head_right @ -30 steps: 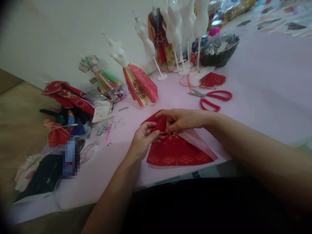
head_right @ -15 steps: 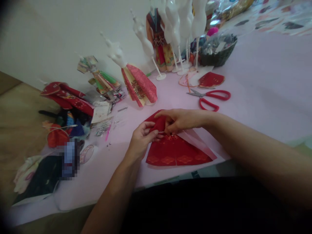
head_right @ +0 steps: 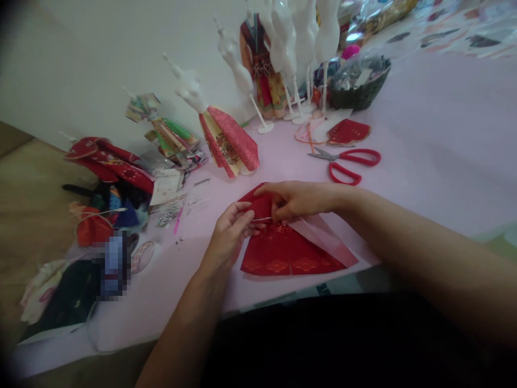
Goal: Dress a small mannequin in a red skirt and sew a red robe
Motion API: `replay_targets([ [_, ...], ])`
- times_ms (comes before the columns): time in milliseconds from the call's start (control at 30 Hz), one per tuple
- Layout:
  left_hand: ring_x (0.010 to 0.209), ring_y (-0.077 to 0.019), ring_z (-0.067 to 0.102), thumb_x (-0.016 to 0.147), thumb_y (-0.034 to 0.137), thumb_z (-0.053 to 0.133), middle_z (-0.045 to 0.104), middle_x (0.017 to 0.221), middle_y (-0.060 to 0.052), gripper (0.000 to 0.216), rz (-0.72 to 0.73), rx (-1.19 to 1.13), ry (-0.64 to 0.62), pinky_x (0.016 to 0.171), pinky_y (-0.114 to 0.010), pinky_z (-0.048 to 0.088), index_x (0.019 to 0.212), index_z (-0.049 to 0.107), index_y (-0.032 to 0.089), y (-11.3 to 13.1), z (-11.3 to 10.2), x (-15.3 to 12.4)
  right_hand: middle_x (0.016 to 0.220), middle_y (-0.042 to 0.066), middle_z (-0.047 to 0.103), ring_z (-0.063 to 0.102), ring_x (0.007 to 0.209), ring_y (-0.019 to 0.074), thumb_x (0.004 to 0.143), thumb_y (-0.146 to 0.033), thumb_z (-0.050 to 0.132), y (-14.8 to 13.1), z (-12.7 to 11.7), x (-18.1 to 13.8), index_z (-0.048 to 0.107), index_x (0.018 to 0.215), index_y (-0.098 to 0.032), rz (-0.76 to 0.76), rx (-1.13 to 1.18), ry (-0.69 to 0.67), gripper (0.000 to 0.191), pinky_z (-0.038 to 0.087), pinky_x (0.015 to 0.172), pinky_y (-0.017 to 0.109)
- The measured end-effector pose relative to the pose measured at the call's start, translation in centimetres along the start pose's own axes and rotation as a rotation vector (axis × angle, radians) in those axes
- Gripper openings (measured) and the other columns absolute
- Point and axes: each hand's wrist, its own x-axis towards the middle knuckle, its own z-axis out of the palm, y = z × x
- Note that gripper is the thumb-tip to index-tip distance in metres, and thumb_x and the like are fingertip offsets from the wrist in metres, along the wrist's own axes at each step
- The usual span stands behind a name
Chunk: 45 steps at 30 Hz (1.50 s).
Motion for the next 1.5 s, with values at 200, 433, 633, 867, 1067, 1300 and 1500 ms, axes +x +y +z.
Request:
replay_targets([
  [200,0.062,-0.0136,0.07,0.075,0.029,0.077,0.069,0.082,-0.002,0.039,-0.015,0.045,-0.032,0.058,-0.023,0.052,0.104,0.054,0.016,-0.23,0.13,0.15,0.083,-0.001,0.065,0.056,0.067,0.0124,0.083,-0.02,0.065,0.19,-0.08,0.09,0.038,0.151,-0.025,0.008,-0.03,-0.006,0.073,0.044,0.06,0.024],
  [433,0.065,-0.0142,0.071,0.071,0.023,0.08,0.07,0.086,-0.004,0.043,0.011,0.067,-0.024,0.057,-0.022,0.052,0.106,0.056,0.015,-0.35,0.23,0.3,0.081,-0.001,0.063,0.056,0.065,0.0112,0.084,-0.017,0.064,0.12,-0.14,0.16,0.04,0.15,-0.023,0.001,-0.076,-0.015,0.07,0.042,0.055,0.021],
  [633,0.059,-0.0114,0.068,0.069,0.023,0.08,0.07,0.079,-0.001,0.04,0.056,0.06,0.009,0.058,-0.022,0.052,0.102,0.057,0.015,-0.3,0.17,0.25,0.081,-0.001,0.065,0.055,0.062,0.0109,0.084,-0.019,0.065,0.1,0.11,0.25,0.037,0.152,-0.024,0.019,-0.019,-0.005,0.074,0.04,0.054,0.021],
  [867,0.056,-0.0089,0.065,0.069,0.02,0.078,0.069,0.079,0.0,0.036,0.098,0.048,0.101,0.056,-0.02,0.049,0.1,0.059,0.016,-0.27,-0.1,0.41,0.075,-0.001,0.068,0.059,0.062,0.0132,0.084,-0.022,0.066,-0.53,0.13,0.1,0.037,0.152,-0.021,0.06,-0.049,0.006,0.074,0.041,0.052,0.021],
  [1067,0.063,-0.0101,0.065,0.07,0.021,0.076,0.069,0.085,-0.002,0.036,0.08,0.061,0.075,0.058,-0.02,0.05,0.102,0.06,0.016,-0.36,-0.05,0.39,0.08,0.0,0.066,0.06,0.064,0.012,0.087,-0.024,0.063,-0.63,0.38,0.14,0.039,0.15,-0.02,0.034,-0.031,0.034,0.067,0.042,0.052,0.021],
  [1300,0.073,-0.0125,0.066,0.07,0.02,0.075,0.068,0.092,-0.003,0.033,0.065,0.009,0.082,0.067,-0.026,0.056,0.099,0.06,0.017,-0.39,0.16,0.3,0.079,0.0,0.068,0.062,0.066,0.0123,0.088,-0.018,0.059,-0.13,0.51,0.39,0.041,0.147,-0.017,0.001,-0.039,0.003,0.061,0.045,0.054,0.021],
  [1500,0.076,-0.0124,0.066,0.07,0.019,0.075,0.066,0.094,-0.003,0.031,0.062,-0.013,0.085,0.069,-0.026,0.057,0.097,0.061,0.016,-0.34,0.19,0.31,0.08,0.001,0.069,0.063,0.067,0.0132,0.087,-0.018,0.06,-0.21,0.66,0.45,0.042,0.146,-0.017,0.007,-0.033,-0.005,0.062,0.047,0.056,0.022],
])
